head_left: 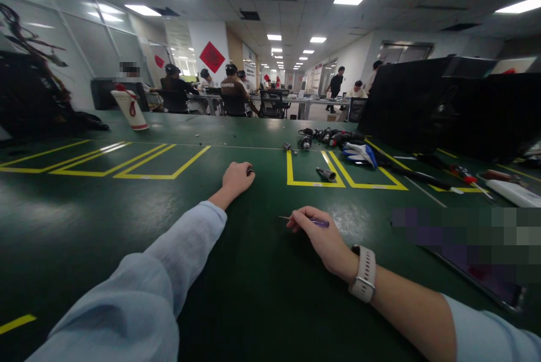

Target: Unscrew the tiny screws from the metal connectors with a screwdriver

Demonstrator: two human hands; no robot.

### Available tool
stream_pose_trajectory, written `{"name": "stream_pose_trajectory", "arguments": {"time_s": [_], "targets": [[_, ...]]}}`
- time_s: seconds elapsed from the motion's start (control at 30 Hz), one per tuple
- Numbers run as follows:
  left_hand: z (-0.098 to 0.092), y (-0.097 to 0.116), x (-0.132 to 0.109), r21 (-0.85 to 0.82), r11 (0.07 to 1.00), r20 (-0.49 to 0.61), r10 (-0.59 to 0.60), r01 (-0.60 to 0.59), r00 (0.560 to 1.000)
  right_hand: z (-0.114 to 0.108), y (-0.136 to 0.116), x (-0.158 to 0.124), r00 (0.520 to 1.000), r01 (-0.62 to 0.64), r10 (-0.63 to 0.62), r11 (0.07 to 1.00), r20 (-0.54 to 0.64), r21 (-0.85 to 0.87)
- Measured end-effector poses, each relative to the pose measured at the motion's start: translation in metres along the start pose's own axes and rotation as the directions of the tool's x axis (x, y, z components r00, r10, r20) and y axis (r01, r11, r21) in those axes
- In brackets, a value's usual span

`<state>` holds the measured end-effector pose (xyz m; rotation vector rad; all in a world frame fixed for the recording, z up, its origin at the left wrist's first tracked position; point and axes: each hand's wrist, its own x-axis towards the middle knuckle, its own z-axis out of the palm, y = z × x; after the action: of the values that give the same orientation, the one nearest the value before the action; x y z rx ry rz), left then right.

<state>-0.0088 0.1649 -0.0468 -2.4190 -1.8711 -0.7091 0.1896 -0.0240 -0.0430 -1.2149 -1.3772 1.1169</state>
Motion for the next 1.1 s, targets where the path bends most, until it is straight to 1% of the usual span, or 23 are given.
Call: {"name": "stream_pose_trajectory", "arguments": {"time_s": [0.2,0.33,0.47,0.57,0.6,0.67,0.73,0.83,0.9,1.0,1.1], "targets": [[0.003,-0.004,0.006,0.042,0.990,0.107,0.128,-0.133,0.986,0.000,-0.005,-0.001,0.997,-0.073,0.076,0.994,-0.034,0.085],[0.000,-0.005,0.003,0.080,0.982,0.123,0.159,-0.170,0.980,-0.002,-0.008,-0.004,0.997,-0.075,0.079,0.988,-0.024,0.135],[-0.006,-0.003,-0.011,0.110,0.977,0.123,0.171,-0.185,0.978,-0.006,-0.012,-0.010,0.994,-0.109,0.107,0.975,0.025,0.195],[-0.011,0.006,-0.032,0.092,0.971,0.140,0.205,-0.219,0.969,-0.010,-0.015,-0.016,0.990,-0.133,0.120,0.964,0.071,0.231],[-0.013,0.011,-0.041,0.069,0.968,0.149,0.228,-0.240,0.962,-0.012,-0.016,-0.018,0.990,-0.133,0.116,0.961,0.081,0.242],[-0.017,0.024,-0.063,-0.055,0.951,0.152,0.310,-0.305,0.939,-0.015,-0.018,-0.021,0.991,-0.118,0.095,0.957,0.097,0.266],[-0.023,0.039,-0.087,-0.199,0.929,0.175,0.347,-0.312,0.921,-0.017,-0.020,-0.024,0.992,-0.085,0.052,0.950,0.114,0.302],[-0.033,0.060,-0.119,-0.444,0.870,0.257,0.354,-0.215,0.899,-0.020,-0.022,-0.027,0.992,-0.023,-0.024,0.931,0.122,0.365],[-0.039,0.070,-0.135,-0.560,0.813,0.256,0.353,-0.159,0.900,-0.020,-0.024,-0.029,0.991,0.024,-0.076,0.913,0.113,0.406],[-0.045,0.079,-0.147,-0.609,0.764,0.187,0.398,-0.211,0.898,-0.020,-0.025,-0.033,0.987,0.099,-0.144,0.903,0.077,0.419],[-0.044,0.082,-0.150,-0.600,0.756,0.174,0.443,-0.262,0.879,-0.019,-0.025,-0.037,0.978,0.170,-0.197,0.940,0.064,0.295]]}}
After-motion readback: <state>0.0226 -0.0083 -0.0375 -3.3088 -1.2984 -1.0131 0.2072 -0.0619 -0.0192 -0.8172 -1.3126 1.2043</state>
